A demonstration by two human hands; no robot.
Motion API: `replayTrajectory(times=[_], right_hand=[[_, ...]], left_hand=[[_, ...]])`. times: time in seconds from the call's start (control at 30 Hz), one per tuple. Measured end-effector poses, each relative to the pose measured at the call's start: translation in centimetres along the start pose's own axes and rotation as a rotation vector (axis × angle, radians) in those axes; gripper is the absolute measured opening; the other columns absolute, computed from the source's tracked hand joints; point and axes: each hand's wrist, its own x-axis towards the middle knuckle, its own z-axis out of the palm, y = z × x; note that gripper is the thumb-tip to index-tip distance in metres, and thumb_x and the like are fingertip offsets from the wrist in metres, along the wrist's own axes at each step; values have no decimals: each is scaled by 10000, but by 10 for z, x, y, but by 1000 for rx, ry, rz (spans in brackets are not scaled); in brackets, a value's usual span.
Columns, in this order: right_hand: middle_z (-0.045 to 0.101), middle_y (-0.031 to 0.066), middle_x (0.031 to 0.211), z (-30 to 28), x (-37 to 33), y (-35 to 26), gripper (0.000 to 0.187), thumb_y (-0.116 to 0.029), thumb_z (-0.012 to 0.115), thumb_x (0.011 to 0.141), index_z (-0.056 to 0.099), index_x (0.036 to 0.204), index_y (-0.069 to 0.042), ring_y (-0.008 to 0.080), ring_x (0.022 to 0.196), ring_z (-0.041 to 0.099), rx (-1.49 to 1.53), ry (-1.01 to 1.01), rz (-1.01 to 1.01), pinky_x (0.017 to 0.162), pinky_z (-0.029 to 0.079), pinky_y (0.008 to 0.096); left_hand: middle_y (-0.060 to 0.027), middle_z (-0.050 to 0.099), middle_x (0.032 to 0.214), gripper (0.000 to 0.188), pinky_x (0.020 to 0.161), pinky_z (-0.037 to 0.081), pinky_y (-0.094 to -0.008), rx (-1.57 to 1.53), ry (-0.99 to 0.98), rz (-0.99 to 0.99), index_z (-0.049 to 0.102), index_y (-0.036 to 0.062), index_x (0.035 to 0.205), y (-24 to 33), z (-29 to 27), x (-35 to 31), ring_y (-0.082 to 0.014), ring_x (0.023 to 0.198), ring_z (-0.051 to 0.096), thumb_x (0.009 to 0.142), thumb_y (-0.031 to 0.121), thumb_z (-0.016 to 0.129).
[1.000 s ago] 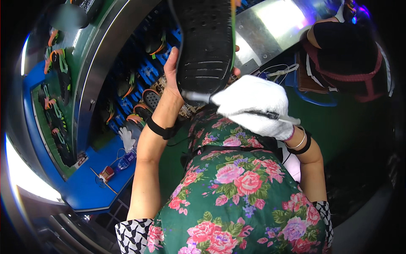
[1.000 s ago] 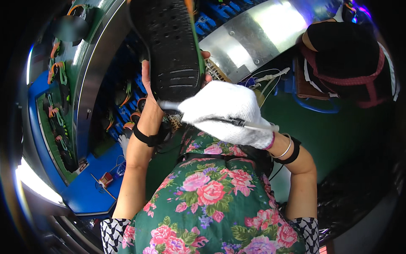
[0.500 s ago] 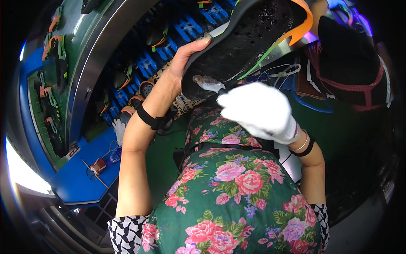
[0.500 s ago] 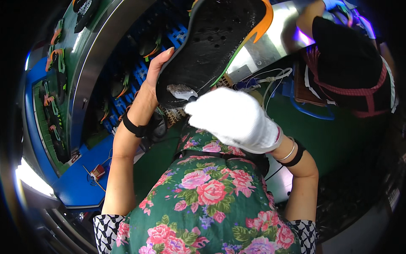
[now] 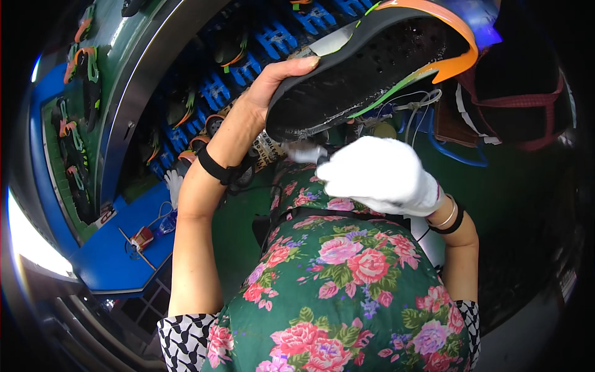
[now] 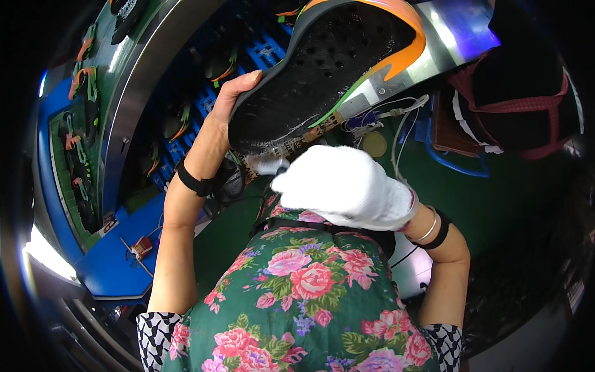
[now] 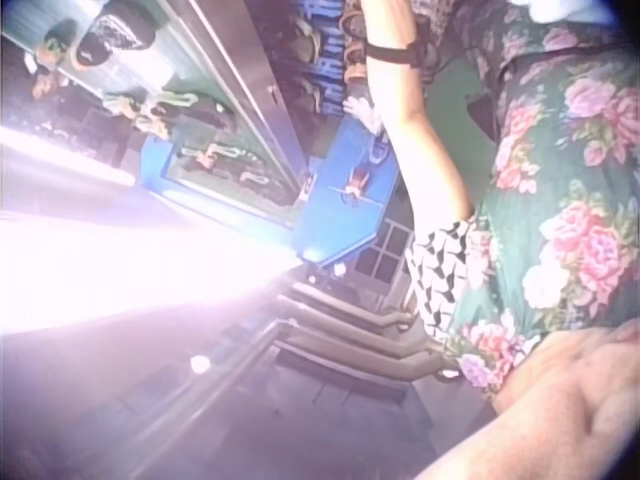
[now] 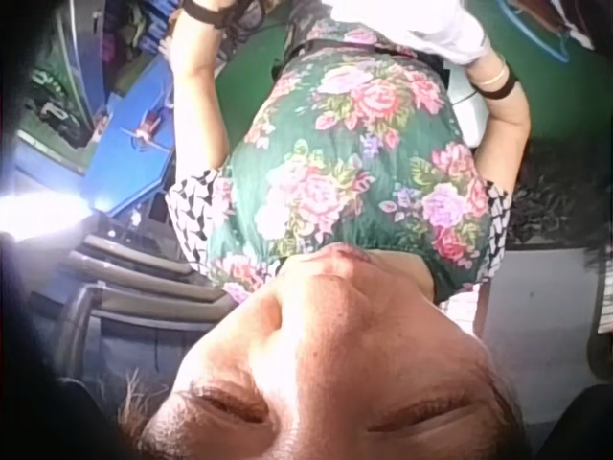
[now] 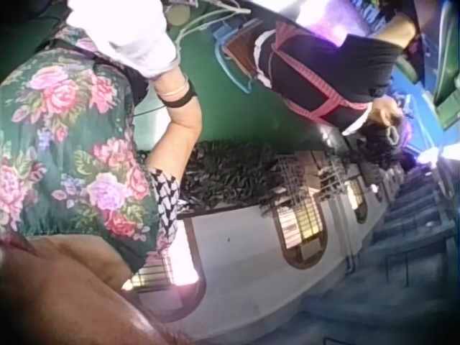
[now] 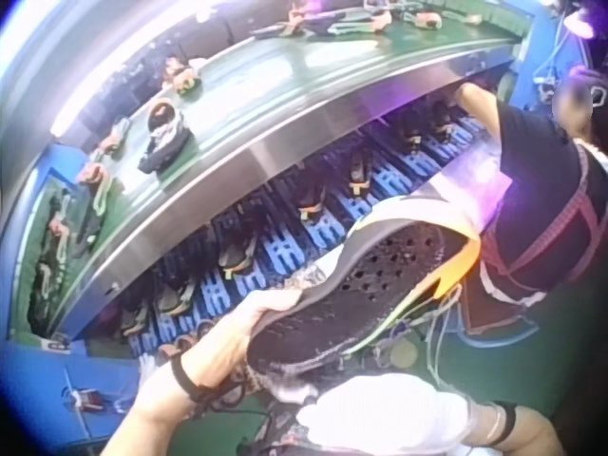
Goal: Apply adhesive to the soles of shoes using a brush on an assembly line.
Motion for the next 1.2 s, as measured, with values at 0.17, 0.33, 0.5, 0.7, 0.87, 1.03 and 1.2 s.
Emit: replayTrajectory(times=[0.17, 0.33, 0.5, 0.7, 0.87, 1.03, 1.2], right_hand=[[772, 83, 1093, -16, 5, 5, 254, -86, 790, 793, 778, 1047, -93, 265, 948, 734, -10, 34, -67, 806, 599, 351], [751, 89, 1159, -2, -12, -2, 299, -142, 738, 848, 742, 1139, -75, 278, 1006, 723, -156, -78, -71, 839, 594, 372], [751, 80, 1169, -20, 0, 0, 292, -123, 733, 833, 752, 1122, -88, 274, 1026, 715, 143, -27, -74, 839, 593, 377], [757, 90, 1133, -14, 6, 5, 285, -89, 767, 806, 769, 1090, -79, 253, 978, 719, 107, -86, -47, 798, 594, 358], [780, 89, 1029, -18, 25, 9, 215, -14, 808, 769, 804, 975, -77, 244, 890, 740, 189, 187, 109, 776, 590, 338], [778, 103, 1017, -5, 25, 10, 165, 9, 799, 788, 791, 942, -49, 234, 907, 743, 395, 190, 181, 800, 595, 337], [781, 116, 982, 4, 27, 16, 130, 19, 797, 811, 790, 932, -27, 223, 907, 757, 433, 311, 365, 834, 588, 326]], left_hand=[[-200, 746, 1117, 447, 842, 641, -337, -20, -52, -20, 641, -80, 1270, -1, 5, -1, -251, 910, 765, 939, 217, 690], [-188, 754, 1095, 409, 816, 638, -325, 64, 38, -56, 661, -72, 1241, 5, 16, 7, -226, 876, 765, 961, 226, 666], [-182, 758, 1076, 406, 817, 637, -324, 111, 69, -93, 668, -67, 1232, 4, 21, 1, -218, 867, 764, 957, 232, 674], [-205, 738, 1154, 449, 882, 620, -371, 49, -61, -109, 647, -55, 1292, 10, 5, 6, -256, 953, 757, 961, 247, 655], [-214, 718, 1221, 504, 1006, 570, -453, -223, -175, 35, 643, -17, 1337, 7, -12, 5, -317, 1090, 724, 997, 352, 592], [-341, 365, 1565, 988, 1043, 496, -631, 55, 96, 204, 302, 20, 1594, -4, -26, 23, -553, 1242, 573, 915, 705, 514], [-335, 420, 1529, 1000, 1046, 491, -629, -51, -156, 105, 329, 11, 1582, 3, -15, 20, -541, 1213, 593, 925, 759, 420]])
